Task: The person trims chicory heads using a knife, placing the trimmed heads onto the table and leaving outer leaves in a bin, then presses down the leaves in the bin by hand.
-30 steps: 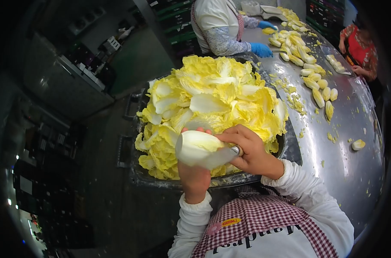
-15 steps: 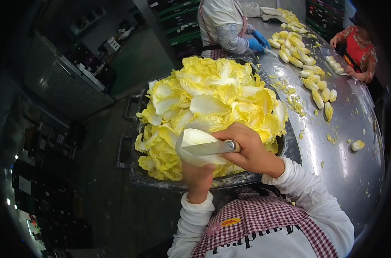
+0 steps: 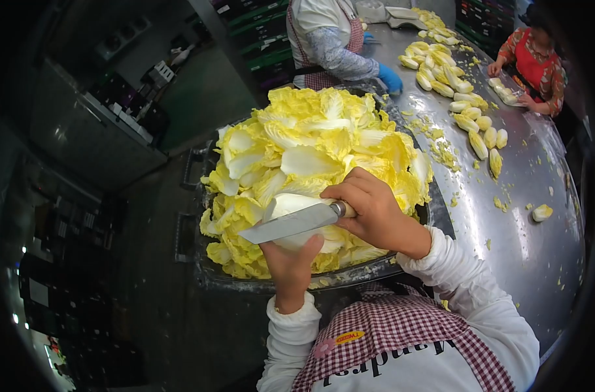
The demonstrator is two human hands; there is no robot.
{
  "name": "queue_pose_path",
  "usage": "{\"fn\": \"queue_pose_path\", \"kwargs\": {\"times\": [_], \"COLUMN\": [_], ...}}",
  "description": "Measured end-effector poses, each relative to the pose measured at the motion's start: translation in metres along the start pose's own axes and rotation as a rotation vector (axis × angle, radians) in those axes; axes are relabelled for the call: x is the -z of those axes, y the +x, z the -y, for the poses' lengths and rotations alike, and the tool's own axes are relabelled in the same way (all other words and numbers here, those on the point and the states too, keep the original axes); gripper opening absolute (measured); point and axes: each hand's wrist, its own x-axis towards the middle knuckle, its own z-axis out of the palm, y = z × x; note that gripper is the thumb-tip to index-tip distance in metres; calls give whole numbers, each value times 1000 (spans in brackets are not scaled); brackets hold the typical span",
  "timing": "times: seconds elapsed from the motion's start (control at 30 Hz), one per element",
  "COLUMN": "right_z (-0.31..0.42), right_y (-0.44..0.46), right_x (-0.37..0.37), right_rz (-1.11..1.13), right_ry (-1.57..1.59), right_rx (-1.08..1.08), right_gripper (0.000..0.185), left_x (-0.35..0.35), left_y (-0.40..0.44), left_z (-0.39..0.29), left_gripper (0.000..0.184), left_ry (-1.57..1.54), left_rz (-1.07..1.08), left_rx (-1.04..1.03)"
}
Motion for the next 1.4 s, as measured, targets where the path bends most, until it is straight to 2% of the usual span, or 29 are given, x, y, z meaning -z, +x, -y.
{"fn": "queue_pose_path", "kwargs": {"times": [0.07, 0.1, 0.13, 0.17, 0.3, 0.33, 0.37, 0.4, 0.47, 0.53, 0.6, 0.67, 0.73, 0.77, 0.83, 0.87, 0.9, 0.93, 0.97, 1.0, 1.07, 1.13, 1.17, 1.23, 1.27, 1.33, 1.37, 1.4], "right_z": [-10, -18, -24, -27, -18, -19, -21, -21, -7, 21, 32, 31, 38, 45, 42, 40, 37, 36, 36, 36, 37, 36, 33, 21, 15, 15, 17, 13], "right_y": [3, 5, 7, 10, 38, 40, 41, 41, 32, 13, -8, -27, -24, -22, -31, -36, -39, -39, -38, -37, -39, -38, -39, -47, -52, -58, -61, -66], "right_x": [-1, 0, 1, 1, 5, 3, 0, -3, 10, 17, 7, -10, -14, 0, -4, -7, -12, -11, -10, -9, -9, -8, -9, -13, -19, -23, -28, -36], "right_rz": [-11, -45, -78, -68, 7, 4, -138, -279, -253, 122, 198, 197, 224, 368, 279, 200, 100, 105, 27, -50, -37, -11, -17, 16, -34, -82, -62, 6], "right_ry": [-35, -24, -13, 48, 107, 109, -14, -137, -147, 375, 600, 618, 761, 920, 952, 985, 886, 888, 690, 490, 459, 389, 385, 285, 314, 310, 345, 362], "right_rx": [-4, -105, -206, -294, -384, -382, -245, -107, -56, -537, -503, -481, -582, -905, -942, -980, -837, -834, -624, -416, -415, -282, -283, -133, 1, 11, -41, -52], "right_gripper": [35, 31, 27, 21, 23, 23, 26, 29, 36, 41, 46, 49, 49, 45, 42, 39, 31, 31, 28, 26, 25, 34, 34, 49, 57, 53, 50, 60], "left_x": [12, 21, 22, 20, 17, 17, 17, 19, 21, 18, 21, 20, 14, 16, 21, 21, 16, 11, 5, 3, 1, -1, 0, 0, 10, 19, 25, 36], "left_y": [-1, 0, 0, 1, 3, 4, 3, 3, 4, 3, 4, -1, -7, -8, -6, -5, -4, -5, -10, -12, -15, -14, -14, -16, -22, -27, -28, -19], "left_z": [-8, -7, -4, -4, 11, 16, 19, 21, 23, 13, 12, 15, 17, 21, 29, 30, 25, 20, 11, 13, 15, 11, 10, 10, 24, 27, 29, 31], "left_gripper": [74, 72, 72, 70, 69, 70, 70, 70, 66, 63, 63, 64, 68, 68, 72, 72, 74, 77, 81, 81, 83, 76, 72, 62, 59, 50, 49, 49], "left_ry": [-165, -227, -227, -377, -764, -881, -908, -902, -764, -720, -585, -566, -515, -515, -474, -473, -437, -401, -207, -206, -140, -174, -90, 39, -186, -10, -80, -71], "left_rz": [136, 268, 268, 284, 246, 225, 136, 138, 146, 78, 12, 29, -39, -30, 221, 223, 227, 229, 138, 138, 147, 103, 80, 37, 59, -2, -50, 73], "left_rx": [163, 210, 210, 262, 396, 441, 489, 488, 309, 299, 239, 216, 196, 197, 201, 198, 233, 270, 205, 205, 63, 106, 87, 110, 48, 50, 106, 70]}}
